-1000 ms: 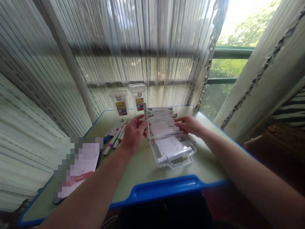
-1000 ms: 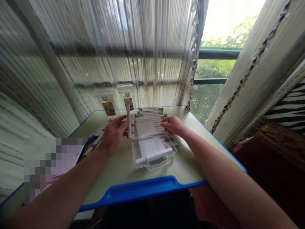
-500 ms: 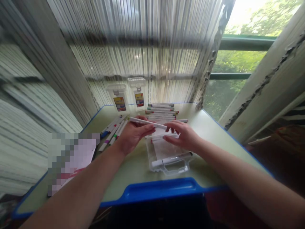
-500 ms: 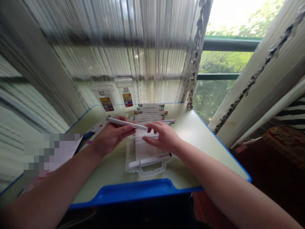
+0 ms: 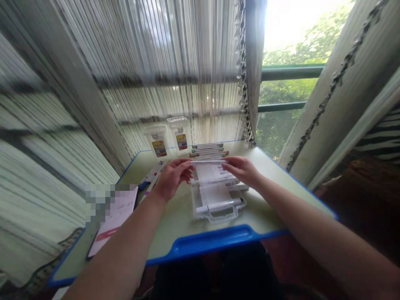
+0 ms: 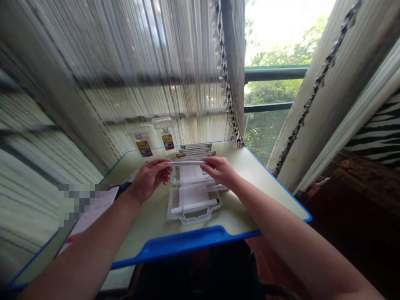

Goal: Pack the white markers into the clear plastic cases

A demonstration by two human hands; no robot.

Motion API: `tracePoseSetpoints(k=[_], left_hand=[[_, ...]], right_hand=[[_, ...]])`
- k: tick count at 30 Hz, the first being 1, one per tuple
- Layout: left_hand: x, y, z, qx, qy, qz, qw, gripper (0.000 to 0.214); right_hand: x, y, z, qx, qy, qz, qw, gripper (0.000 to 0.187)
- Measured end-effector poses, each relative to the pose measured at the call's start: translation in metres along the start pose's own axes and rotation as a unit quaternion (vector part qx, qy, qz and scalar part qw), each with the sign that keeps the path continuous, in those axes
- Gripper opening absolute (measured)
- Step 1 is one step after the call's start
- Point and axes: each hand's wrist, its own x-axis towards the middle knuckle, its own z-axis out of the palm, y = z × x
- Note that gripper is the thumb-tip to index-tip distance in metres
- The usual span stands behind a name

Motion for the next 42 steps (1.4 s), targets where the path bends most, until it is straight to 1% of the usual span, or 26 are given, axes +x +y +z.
tracePoseSetpoints(k=[2, 5, 7, 8, 11, 13, 14, 16, 18, 19, 20, 23, 24, 25, 27, 29, 30, 32, 34, 35, 36, 38, 40, 42], left_hand=[[-0.002, 0.000, 0.001, 0.028, -0.026, 0.005, 0.999, 0.031], [-0.010, 0.002, 0.009, 0.071, -0.100, -0.013, 0.992, 0.029], [-0.017, 0.003, 0.016, 0.090, -0.151, -0.024, 0.984, 0.031], [-0.020, 0.004, 0.019, 0.097, -0.171, -0.025, 0.980, 0.033], [-0.024, 0.005, 0.024, 0.107, -0.198, -0.013, 0.974, 0.043], [-0.023, 0.003, 0.024, 0.108, -0.182, 0.003, 0.977, 0.045], [-0.022, 0.002, 0.023, 0.109, -0.161, 0.009, 0.981, 0.045], [-0.019, 0.000, 0.019, 0.111, -0.102, 0.011, 0.989, 0.046], [-0.016, -0.002, 0.016, 0.097, -0.050, 0.002, 0.994, 0.048], [-0.015, -0.004, 0.015, 0.077, -0.034, 0.001, 0.996, 0.049], [-0.013, -0.005, 0.014, 0.052, -0.024, 0.004, 0.998, 0.050], [-0.011, -0.009, 0.011, -0.013, -0.034, 0.017, 0.999, 0.049], [-0.011, -0.010, 0.010, -0.025, -0.041, 0.015, 0.999, 0.047], [-0.011, -0.011, 0.010, -0.033, -0.048, 0.010, 0.998, 0.045], [-0.012, -0.011, 0.011, -0.049, -0.057, -0.003, 0.997, 0.041], [-0.015, -0.011, 0.013, -0.062, -0.069, -0.016, 0.996, 0.039], [-0.016, -0.011, 0.016, -0.064, -0.077, -0.020, 0.995, 0.039], [-0.019, -0.010, 0.021, -0.061, -0.095, -0.022, 0.993, 0.041], [-0.021, -0.008, 0.024, -0.045, -0.114, -0.024, 0.992, 0.047], [-0.021, -0.007, 0.024, -0.034, -0.119, -0.023, 0.992, 0.051], [-0.021, -0.005, 0.024, -0.021, -0.117, -0.018, 0.993, 0.055], [-0.020, -0.001, 0.019, 0.022, -0.089, 0.010, 0.996, 0.059], [-0.020, 0.004, 0.012, 0.103, -0.062, 0.044, 0.992, 0.052], [-0.021, 0.009, 0.004, 0.207, -0.092, 0.046, 0.973, 0.038]], right_hand=[[-0.001, -0.006, -0.008, 0.053, -0.003, 0.044, 0.998, 0.035], [-0.004, -0.024, -0.014, 0.138, 0.021, 0.083, 0.987, 0.033], [-0.005, -0.037, -0.010, 0.201, 0.045, 0.083, 0.975, 0.030], [-0.004, -0.043, -0.006, 0.223, 0.043, 0.081, 0.970, 0.028], [0.005, -0.058, 0.010, 0.228, 0.002, 0.067, 0.971, 0.027], [0.013, -0.064, 0.018, 0.206, -0.014, 0.053, 0.977, 0.030], [0.016, -0.066, 0.021, 0.192, -0.012, 0.047, 0.980, 0.034], [0.017, -0.066, 0.022, 0.156, 0.008, 0.039, 0.987, 0.039], [0.011, -0.064, 0.021, 0.109, 0.024, 0.029, 0.993, 0.036], [0.007, -0.062, 0.020, 0.081, 0.020, 0.023, 0.996, 0.032], [0.002, -0.060, 0.020, 0.047, -0.002, 0.019, 0.999, 0.029], [-0.012, -0.055, 0.022, -0.083, -0.075, -0.008, 0.994, 0.020], [-0.015, -0.053, 0.024, -0.124, -0.079, -0.027, 0.989, 0.018], [-0.017, -0.052, 0.026, -0.159, -0.069, -0.047, 0.984, 0.017], [-0.019, -0.049, 0.030, -0.206, -0.021, -0.073, 0.976, 0.016], [-0.019, -0.047, 0.032, -0.211, 0.031, -0.074, 0.974, 0.016], [-0.020, -0.047, 0.032, -0.199, 0.045, -0.076, 0.976, 0.016], [-0.022, -0.047, 0.030, -0.169, 0.048, -0.097, 0.980, 0.016], [-0.024, -0.047, 0.026, -0.146, 0.043, -0.123, 0.981, 0.016], [-0.026, -0.046, 0.022, -0.136, 0.044, -0.125, 0.982, 0.017], [-0.029, -0.044, 0.018, -0.121, 0.047, -0.114, 0.985, 0.018], [-0.035, -0.037, 0.007, -0.081, 0.050, -0.066, 0.993, 0.022], [-0.043, -0.027, -0.005, -0.046, 0.047, 0.001, 0.998, 0.026], [-0.052, -0.019, -0.014, -0.049, 0.028, 0.039, 0.998, 0.028]])
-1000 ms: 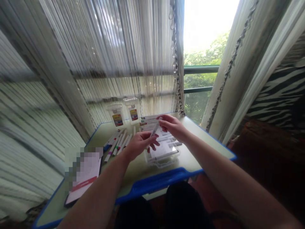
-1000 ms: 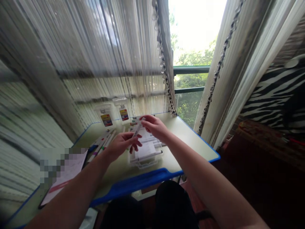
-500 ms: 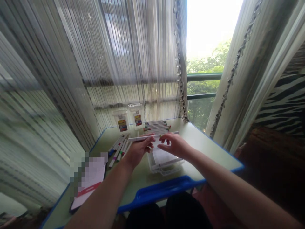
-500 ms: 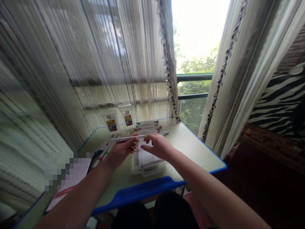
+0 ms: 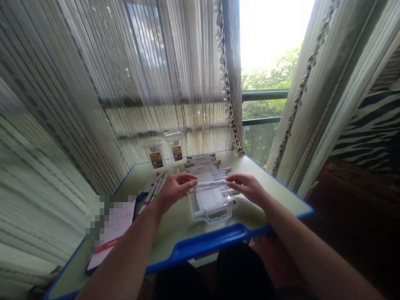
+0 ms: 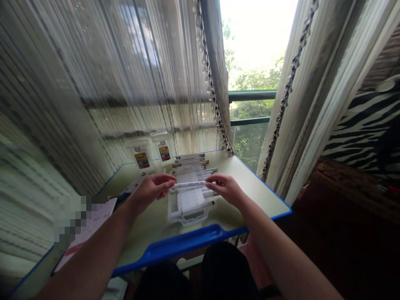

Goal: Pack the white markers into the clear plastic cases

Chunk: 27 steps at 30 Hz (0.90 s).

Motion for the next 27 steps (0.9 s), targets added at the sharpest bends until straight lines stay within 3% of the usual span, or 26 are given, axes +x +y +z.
tracePoseSetpoints(k=[6, 9, 16, 21, 27], left_hand=[[-0.007, 0.004, -0.010, 0.203, -0.166, -0.016, 0.965, 0.027], [-0.006, 0.002, -0.011, 0.269, -0.215, -0.027, 0.938, 0.029], [-0.001, -0.005, -0.011, 0.323, -0.224, -0.034, 0.919, 0.031], [-0.001, -0.003, -0.008, 0.324, -0.227, 0.010, 0.918, 0.028], [0.000, -0.003, -0.009, 0.311, -0.244, -0.012, 0.918, 0.030]], right_hand=[[-0.012, 0.009, -0.005, -0.026, -0.115, 0.006, 0.993, 0.021], [-0.010, 0.009, -0.002, -0.036, -0.145, -0.012, 0.989, 0.015], [-0.008, 0.013, 0.001, -0.062, -0.161, -0.084, 0.981, 0.010], [-0.007, 0.014, 0.002, -0.077, -0.154, -0.093, 0.981, 0.010], [-0.008, 0.015, 0.005, -0.042, -0.171, -0.080, 0.981, 0.013]])
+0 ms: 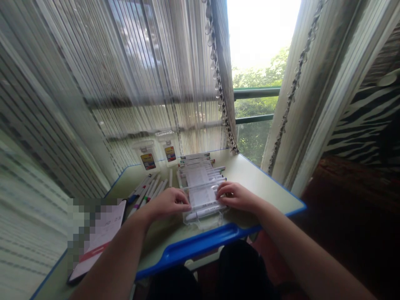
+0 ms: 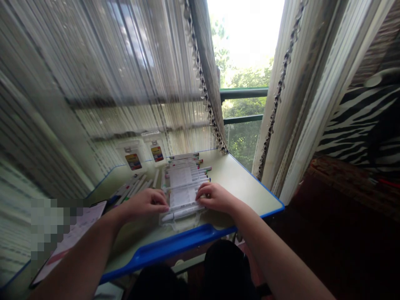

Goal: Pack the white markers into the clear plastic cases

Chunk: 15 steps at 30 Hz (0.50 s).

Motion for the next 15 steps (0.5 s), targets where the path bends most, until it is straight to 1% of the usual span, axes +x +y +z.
tracePoseSetpoints(k=[6, 12, 15], left_hand=[[0.0007, -0.0035, 0.0019, -0.028, -0.024, -0.017, 0.999, 0.029], [0.0010, -0.0014, 0.0038, -0.029, -0.015, -0.017, 0.999, 0.028], [-0.0001, -0.0006, 0.0038, -0.038, -0.021, -0.009, 0.999, 0.027]], right_hand=[[-0.0001, 0.0014, 0.0009, 0.009, -0.008, -0.004, 1.000, 0.013], [0.0001, -0.0005, 0.0008, 0.009, -0.011, -0.003, 1.000, 0.011], [-0.0004, -0.0019, 0.0000, 0.005, -0.015, 0.002, 1.000, 0.011]])
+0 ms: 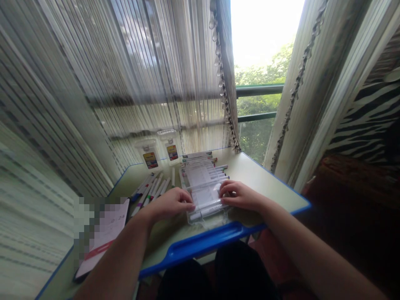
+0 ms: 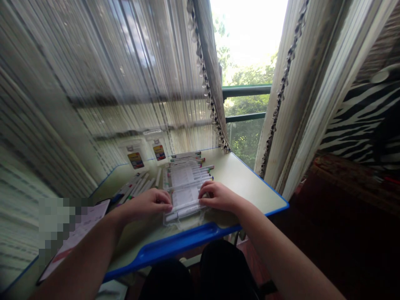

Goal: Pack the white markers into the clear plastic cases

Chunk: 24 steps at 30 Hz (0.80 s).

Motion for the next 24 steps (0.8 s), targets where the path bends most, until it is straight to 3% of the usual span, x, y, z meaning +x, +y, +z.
tracePoseSetpoints(k=[24], left_hand=[[-0.0002, 0.0037, 0.0026, 0.006, 0.004, -0.002, 1.000, 0.037]], right_hand=[[-0.0055, -0.0040, -0.0020, -0.043, -0.021, -0.007, 0.999, 0.017]])
